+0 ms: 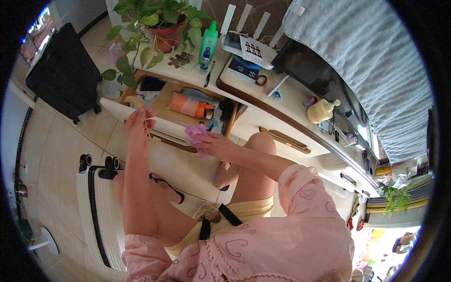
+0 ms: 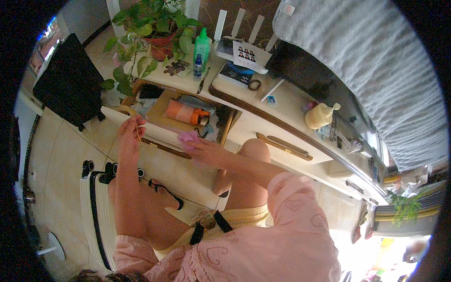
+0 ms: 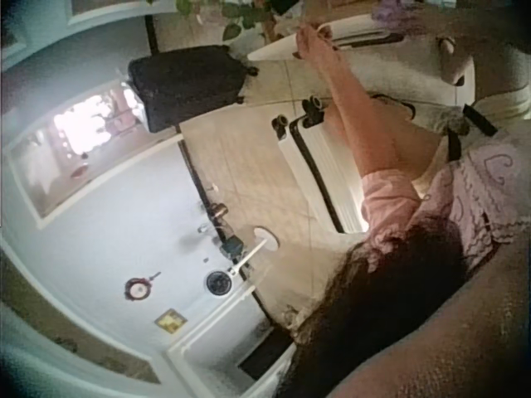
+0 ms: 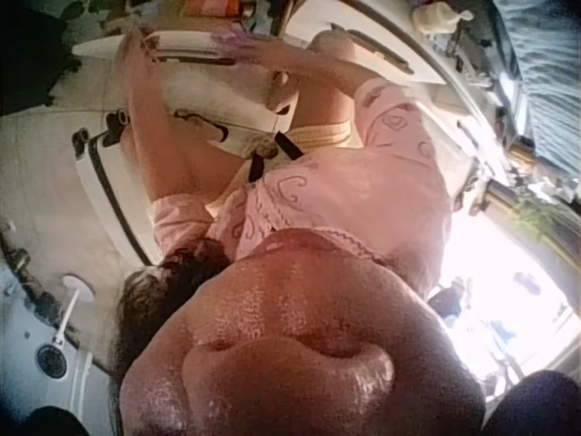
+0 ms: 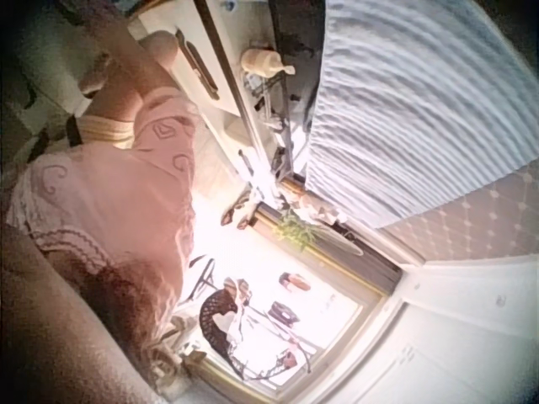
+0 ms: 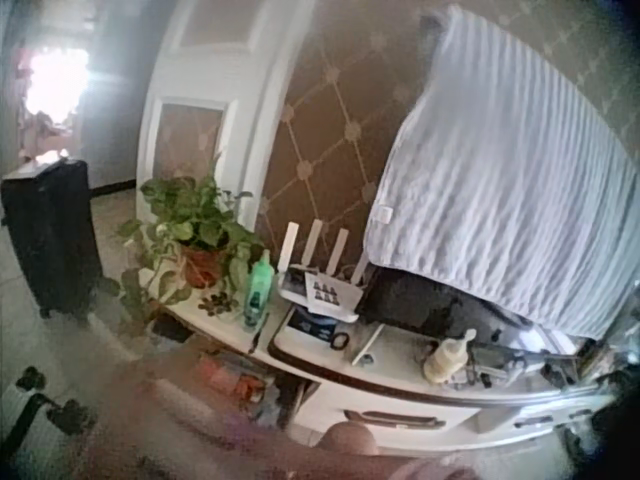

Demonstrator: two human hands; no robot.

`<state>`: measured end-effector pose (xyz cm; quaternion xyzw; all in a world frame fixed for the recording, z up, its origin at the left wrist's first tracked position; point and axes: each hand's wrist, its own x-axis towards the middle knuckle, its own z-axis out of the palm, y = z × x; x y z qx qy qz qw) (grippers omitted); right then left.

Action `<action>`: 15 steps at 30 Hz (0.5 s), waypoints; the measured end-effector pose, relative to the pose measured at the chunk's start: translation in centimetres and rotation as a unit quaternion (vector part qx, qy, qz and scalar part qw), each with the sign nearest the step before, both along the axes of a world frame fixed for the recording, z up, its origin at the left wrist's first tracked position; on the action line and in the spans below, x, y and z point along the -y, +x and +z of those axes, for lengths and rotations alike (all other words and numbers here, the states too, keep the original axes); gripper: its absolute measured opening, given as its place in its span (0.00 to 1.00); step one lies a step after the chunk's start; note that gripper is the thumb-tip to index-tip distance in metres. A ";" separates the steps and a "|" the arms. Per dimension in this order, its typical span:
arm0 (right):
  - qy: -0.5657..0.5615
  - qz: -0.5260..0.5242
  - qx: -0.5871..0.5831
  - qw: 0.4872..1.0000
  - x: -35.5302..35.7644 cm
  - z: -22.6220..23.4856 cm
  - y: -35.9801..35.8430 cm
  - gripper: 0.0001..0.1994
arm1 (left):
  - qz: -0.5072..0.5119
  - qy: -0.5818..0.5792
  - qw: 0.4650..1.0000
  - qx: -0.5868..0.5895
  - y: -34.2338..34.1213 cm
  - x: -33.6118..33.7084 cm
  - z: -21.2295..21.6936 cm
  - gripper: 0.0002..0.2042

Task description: The person sits on the floor and wipes the inside of a drawer and a white suitcase with a pink cloth. They briefly pick up and view a small card with photos before returning to cleaning. Finally, they walk to the kitchen and rinse the cloth under running water.

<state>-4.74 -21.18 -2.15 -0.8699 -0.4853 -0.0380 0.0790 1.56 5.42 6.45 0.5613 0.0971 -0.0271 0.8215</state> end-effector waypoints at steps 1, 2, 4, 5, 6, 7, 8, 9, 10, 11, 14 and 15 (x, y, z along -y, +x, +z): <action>0.018 -0.004 0.013 1.000 -0.8 -0.5 0.8 0.21 | -0.009 0.009 1.000 -0.007 0.0 0.6 0.1 0.10; 0.007 -0.006 0.014 1.000 -2.3 -0.1 1.5 0.21 | -0.011 0.021 1.000 -0.013 -0.1 0.6 0.3 0.10; -0.015 -0.010 0.019 1.000 -5.4 0.9 3.0 0.21 | -0.006 0.030 0.999 -0.026 -0.4 0.8 0.5 0.10; -0.008 -0.032 0.019 0.999 -6.5 0.4 3.8 0.20 | -0.009 0.033 0.999 -0.032 -0.3 1.2 0.5 0.10; -0.002 -0.055 0.018 0.998 -7.6 -0.2 4.5 0.20 | -0.017 0.033 0.999 -0.032 -0.2 1.6 0.4 0.10; 0.006 -0.075 0.017 0.997 -8.5 -0.6 4.9 0.19 | -0.022 0.033 0.999 -0.033 -0.2 1.6 0.3 0.11; 0.029 -0.082 0.014 0.996 -8.9 -0.9 5.1 0.20 | -0.028 0.033 0.998 -0.035 -0.3 1.7 0.2 0.11; 0.052 -0.089 0.012 0.995 -9.2 -1.2 5.3 0.20 | -0.026 0.027 0.999 -0.033 -0.2 1.9 0.0 0.10; 0.074 -0.095 0.007 0.993 -9.5 -0.9 5.2 0.20 | -0.023 0.020 0.999 -0.032 -0.1 2.2 -0.3 0.10; 0.062 -0.081 0.011 0.995 -9.3 -0.6 5.1 0.21 | -0.021 0.013 0.999 -0.032 0.0 2.3 -0.6 0.10; 0.035 -0.044 0.008 0.998 -7.4 1.2 4.0 0.21 | -0.018 0.037 0.998 -0.041 -0.3 2.8 -0.1 0.10; 0.034 -0.037 -0.004 0.999 -6.7 1.6 3.7 0.21 | -0.020 0.037 0.998 -0.037 -0.3 2.8 -0.2 0.10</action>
